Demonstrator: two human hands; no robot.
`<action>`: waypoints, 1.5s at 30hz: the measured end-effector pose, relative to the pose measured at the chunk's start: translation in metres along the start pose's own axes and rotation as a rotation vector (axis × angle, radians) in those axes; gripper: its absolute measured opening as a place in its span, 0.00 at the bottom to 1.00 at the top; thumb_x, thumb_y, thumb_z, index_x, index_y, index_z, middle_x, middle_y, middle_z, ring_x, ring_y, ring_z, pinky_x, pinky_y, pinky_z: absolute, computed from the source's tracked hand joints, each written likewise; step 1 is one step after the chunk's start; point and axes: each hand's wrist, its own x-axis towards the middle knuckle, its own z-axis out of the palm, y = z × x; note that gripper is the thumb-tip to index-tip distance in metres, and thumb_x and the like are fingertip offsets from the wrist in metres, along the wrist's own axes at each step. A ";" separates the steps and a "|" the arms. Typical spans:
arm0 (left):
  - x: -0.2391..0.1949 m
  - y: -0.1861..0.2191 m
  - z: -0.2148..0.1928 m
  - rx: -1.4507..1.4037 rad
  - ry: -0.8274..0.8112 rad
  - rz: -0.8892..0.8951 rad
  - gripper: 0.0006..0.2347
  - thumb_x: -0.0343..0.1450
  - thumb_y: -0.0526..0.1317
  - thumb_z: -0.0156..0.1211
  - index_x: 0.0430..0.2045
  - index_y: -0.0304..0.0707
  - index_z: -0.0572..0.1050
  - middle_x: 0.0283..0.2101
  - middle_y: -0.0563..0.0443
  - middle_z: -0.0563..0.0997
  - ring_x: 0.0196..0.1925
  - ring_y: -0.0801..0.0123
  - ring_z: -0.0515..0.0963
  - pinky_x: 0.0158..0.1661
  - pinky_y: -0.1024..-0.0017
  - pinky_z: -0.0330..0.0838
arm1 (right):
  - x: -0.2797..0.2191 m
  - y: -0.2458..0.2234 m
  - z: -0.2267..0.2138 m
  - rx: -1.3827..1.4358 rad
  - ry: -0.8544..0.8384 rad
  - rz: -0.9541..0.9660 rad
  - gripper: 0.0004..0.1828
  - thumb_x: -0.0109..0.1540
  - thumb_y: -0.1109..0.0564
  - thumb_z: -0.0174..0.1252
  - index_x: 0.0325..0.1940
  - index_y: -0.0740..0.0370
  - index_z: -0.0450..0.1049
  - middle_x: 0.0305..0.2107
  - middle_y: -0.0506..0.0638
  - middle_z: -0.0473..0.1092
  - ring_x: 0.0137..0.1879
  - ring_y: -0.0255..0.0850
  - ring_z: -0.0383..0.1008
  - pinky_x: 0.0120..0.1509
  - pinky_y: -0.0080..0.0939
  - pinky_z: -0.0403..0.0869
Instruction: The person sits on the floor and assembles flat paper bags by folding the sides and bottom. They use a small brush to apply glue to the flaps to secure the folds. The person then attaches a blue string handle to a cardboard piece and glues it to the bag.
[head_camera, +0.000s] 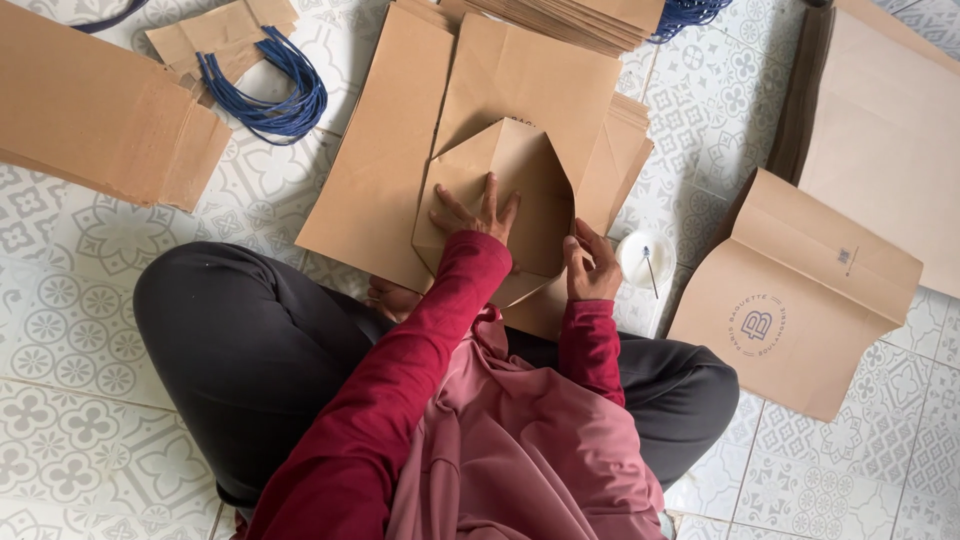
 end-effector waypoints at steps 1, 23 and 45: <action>-0.001 -0.001 0.001 -0.001 0.002 -0.001 0.55 0.56 0.70 0.68 0.71 0.80 0.28 0.76 0.56 0.18 0.70 0.12 0.29 0.63 0.17 0.41 | 0.000 -0.001 0.000 0.000 -0.001 -0.002 0.19 0.65 0.49 0.66 0.59 0.55 0.79 0.45 0.53 0.76 0.54 0.51 0.79 0.54 0.51 0.80; 0.053 -0.016 0.016 0.252 0.323 0.475 0.45 0.55 0.65 0.70 0.65 0.52 0.55 0.73 0.40 0.52 0.77 0.43 0.46 0.68 0.30 0.16 | -0.001 -0.002 0.003 0.012 0.002 0.033 0.20 0.64 0.48 0.68 0.58 0.55 0.79 0.45 0.55 0.77 0.53 0.50 0.79 0.56 0.52 0.79; 0.060 -0.018 0.020 0.171 0.256 0.522 0.44 0.56 0.60 0.74 0.66 0.54 0.59 0.73 0.47 0.52 0.77 0.44 0.46 0.69 0.32 0.32 | 0.000 0.000 0.003 0.053 -0.012 -0.010 0.21 0.63 0.50 0.69 0.58 0.59 0.79 0.44 0.58 0.77 0.52 0.51 0.79 0.55 0.51 0.79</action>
